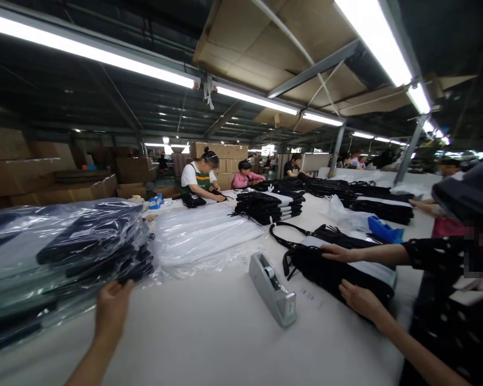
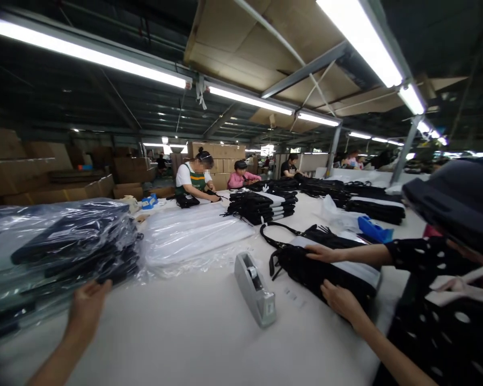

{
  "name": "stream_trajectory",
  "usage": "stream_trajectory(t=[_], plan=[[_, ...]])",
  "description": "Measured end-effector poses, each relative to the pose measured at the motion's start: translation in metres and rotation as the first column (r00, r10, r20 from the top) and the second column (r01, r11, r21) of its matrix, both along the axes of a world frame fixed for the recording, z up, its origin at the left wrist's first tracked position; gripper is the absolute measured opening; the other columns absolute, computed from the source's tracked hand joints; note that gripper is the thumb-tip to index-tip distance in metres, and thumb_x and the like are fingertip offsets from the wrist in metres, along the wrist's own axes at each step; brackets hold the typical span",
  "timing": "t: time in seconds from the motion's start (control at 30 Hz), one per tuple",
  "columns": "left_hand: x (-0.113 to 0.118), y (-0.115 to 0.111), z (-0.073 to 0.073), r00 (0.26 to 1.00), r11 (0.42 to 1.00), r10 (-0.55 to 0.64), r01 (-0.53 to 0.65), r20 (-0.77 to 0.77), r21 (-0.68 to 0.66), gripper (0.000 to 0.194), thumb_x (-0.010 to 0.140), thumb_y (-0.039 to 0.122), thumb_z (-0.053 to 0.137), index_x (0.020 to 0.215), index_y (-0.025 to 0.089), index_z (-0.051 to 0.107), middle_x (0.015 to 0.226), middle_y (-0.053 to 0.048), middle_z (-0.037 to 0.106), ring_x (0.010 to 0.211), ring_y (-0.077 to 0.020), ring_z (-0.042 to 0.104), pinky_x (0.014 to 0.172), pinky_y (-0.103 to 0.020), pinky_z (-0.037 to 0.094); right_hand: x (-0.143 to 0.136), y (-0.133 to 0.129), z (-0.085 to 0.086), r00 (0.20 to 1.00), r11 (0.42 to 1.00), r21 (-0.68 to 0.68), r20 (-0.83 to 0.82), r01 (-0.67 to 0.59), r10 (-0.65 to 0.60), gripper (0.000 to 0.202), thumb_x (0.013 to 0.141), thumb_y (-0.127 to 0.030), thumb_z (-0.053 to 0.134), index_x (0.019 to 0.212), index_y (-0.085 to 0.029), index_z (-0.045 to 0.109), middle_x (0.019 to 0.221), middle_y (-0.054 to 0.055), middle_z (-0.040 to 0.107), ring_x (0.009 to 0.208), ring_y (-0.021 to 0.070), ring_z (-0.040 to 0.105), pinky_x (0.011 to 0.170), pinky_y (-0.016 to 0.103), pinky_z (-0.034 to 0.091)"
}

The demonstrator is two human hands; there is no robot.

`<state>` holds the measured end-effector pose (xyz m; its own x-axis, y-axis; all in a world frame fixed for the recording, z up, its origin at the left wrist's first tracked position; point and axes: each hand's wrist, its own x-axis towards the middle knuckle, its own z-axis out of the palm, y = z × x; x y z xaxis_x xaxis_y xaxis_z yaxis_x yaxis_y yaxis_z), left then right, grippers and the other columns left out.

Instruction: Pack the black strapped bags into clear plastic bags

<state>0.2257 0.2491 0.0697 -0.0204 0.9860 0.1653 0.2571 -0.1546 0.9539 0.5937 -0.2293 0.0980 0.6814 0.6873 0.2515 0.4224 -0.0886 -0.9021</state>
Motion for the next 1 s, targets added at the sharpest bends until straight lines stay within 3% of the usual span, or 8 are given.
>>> stream_trajectory(t=[0.1, 0.17, 0.27, 0.37, 0.5, 0.6, 0.87, 1.0], plan=[[0.021, -0.067, -0.066, 0.96, 0.984, -0.17, 0.178, -0.221, 0.017, 0.035, 0.072, 0.036, 0.059, 0.098, 0.014, 0.061, 0.118, -0.019, 0.069, 0.129, -0.0391, 0.054, 0.113, -0.05, 0.038, 0.016, -0.004, -0.002, 0.998, 0.997, -0.042, 0.021, -0.063, 0.064, 0.014, 0.067, -0.035, 0.062, 0.061, -0.03, 0.074, 0.079, 0.003, 0.072, 0.11, 0.0308, 0.064, 0.085, 0.043, 0.049], [0.028, -0.1, -0.096, 0.776, 0.908, -0.29, 0.408, -0.56, 0.095, 0.052, 0.079, 0.037, 0.051, 0.121, 0.008, 0.064, 0.141, -0.02, 0.058, 0.141, -0.0353, 0.043, 0.121, -0.05, 0.023, 0.021, -0.005, 0.004, 0.996, 0.993, -0.067, -0.001, -0.093, 0.093, 0.016, 0.07, -0.032, 0.062, 0.071, -0.028, 0.077, 0.085, 0.003, 0.073, 0.108, 0.0272, 0.063, 0.087, 0.041, 0.047], [0.027, -0.124, -0.112, 0.347, 0.801, -0.178, 0.595, -0.921, 0.069, 0.059, 0.093, 0.036, 0.037, 0.147, 0.013, 0.048, 0.159, -0.014, 0.038, 0.149, -0.0292, 0.031, 0.123, -0.05, 0.017, 0.009, -0.011, 0.013, 0.991, 0.988, -0.082, -0.04, -0.129, 0.126, 0.02, 0.074, -0.032, 0.06, 0.078, -0.026, 0.079, 0.084, 0.001, 0.073, 0.102, 0.0237, 0.063, 0.087, 0.038, 0.046], [0.024, -0.125, -0.109, 0.192, 0.793, -0.066, 0.605, -0.979, 0.065, 0.056, 0.099, 0.033, 0.032, 0.152, 0.017, 0.041, 0.161, -0.012, 0.036, 0.15, -0.0271, 0.03, 0.121, -0.048, 0.022, -0.051, -0.002, 0.001, 0.976, 0.974, -0.101, -0.104, -0.201, 0.19, 0.021, 0.076, -0.036, 0.061, 0.081, -0.027, 0.079, 0.078, -0.001, 0.073, 0.089, 0.0212, 0.064, 0.081, 0.036, 0.048], [0.024, -0.121, -0.11, 0.162, 0.782, 0.015, 0.613, -0.987, 0.112, 0.054, 0.1, 0.032, 0.03, 0.151, 0.02, 0.042, 0.16, -0.009, 0.038, 0.148, -0.0259, 0.033, 0.119, -0.046, 0.026, -0.183, 0.059, -0.043, 0.83, 0.899, -0.064, -0.417, -0.433, 0.37, 0.01, 0.073, -0.037, 0.069, 0.075, -0.033, 0.078, 0.069, -0.005, 0.069, 0.067, 0.0165, 0.064, 0.064, 0.03, 0.049], [0.024, -0.118, -0.116, 0.165, 0.776, 0.071, 0.61, -0.984, 0.158, 0.054, 0.1, 0.032, 0.029, 0.151, 0.02, 0.044, 0.159, -0.009, 0.04, 0.147, -0.0255, 0.035, 0.12, -0.046, 0.026, -0.242, 0.107, -0.06, 0.765, 0.876, -0.047, -0.512, -0.48, 0.392, 0.012, 0.066, -0.03, 0.073, 0.075, -0.025, 0.079, 0.065, -0.003, 0.067, 0.057, 0.0123, 0.061, 0.055, 0.025, 0.047], [0.025, -0.107, -0.128, 0.087, 0.748, 0.095, 0.651, -0.992, 0.129, 0.054, 0.097, 0.03, 0.033, 0.148, 0.021, 0.048, 0.158, -0.008, 0.041, 0.148, -0.0271, 0.034, 0.119, -0.048, 0.027, -0.198, 0.153, -0.02, 0.746, 0.884, 0.057, -0.513, -0.464, 0.425, 0.025, 0.072, -0.024, 0.064, 0.092, -0.016, 0.077, 0.07, 0.0, 0.068, 0.052, 0.0063, 0.057, 0.042, 0.013, 0.039], [0.02, -0.103, -0.135, 0.174, 0.758, 0.035, 0.638, -0.984, 0.14, 0.056, 0.093, 0.031, 0.038, 0.147, 0.021, 0.049, 0.158, -0.008, 0.041, 0.147, -0.0268, 0.035, 0.12, -0.048, 0.025, -0.195, 0.175, -0.015, 0.715, 0.849, 0.086, -0.5, -0.521, 0.489, 0.025, 0.073, -0.022, 0.063, 0.093, -0.017, 0.077, 0.071, 0.0, 0.067, 0.053, 0.0067, 0.057, 0.042, 0.013, 0.04]])
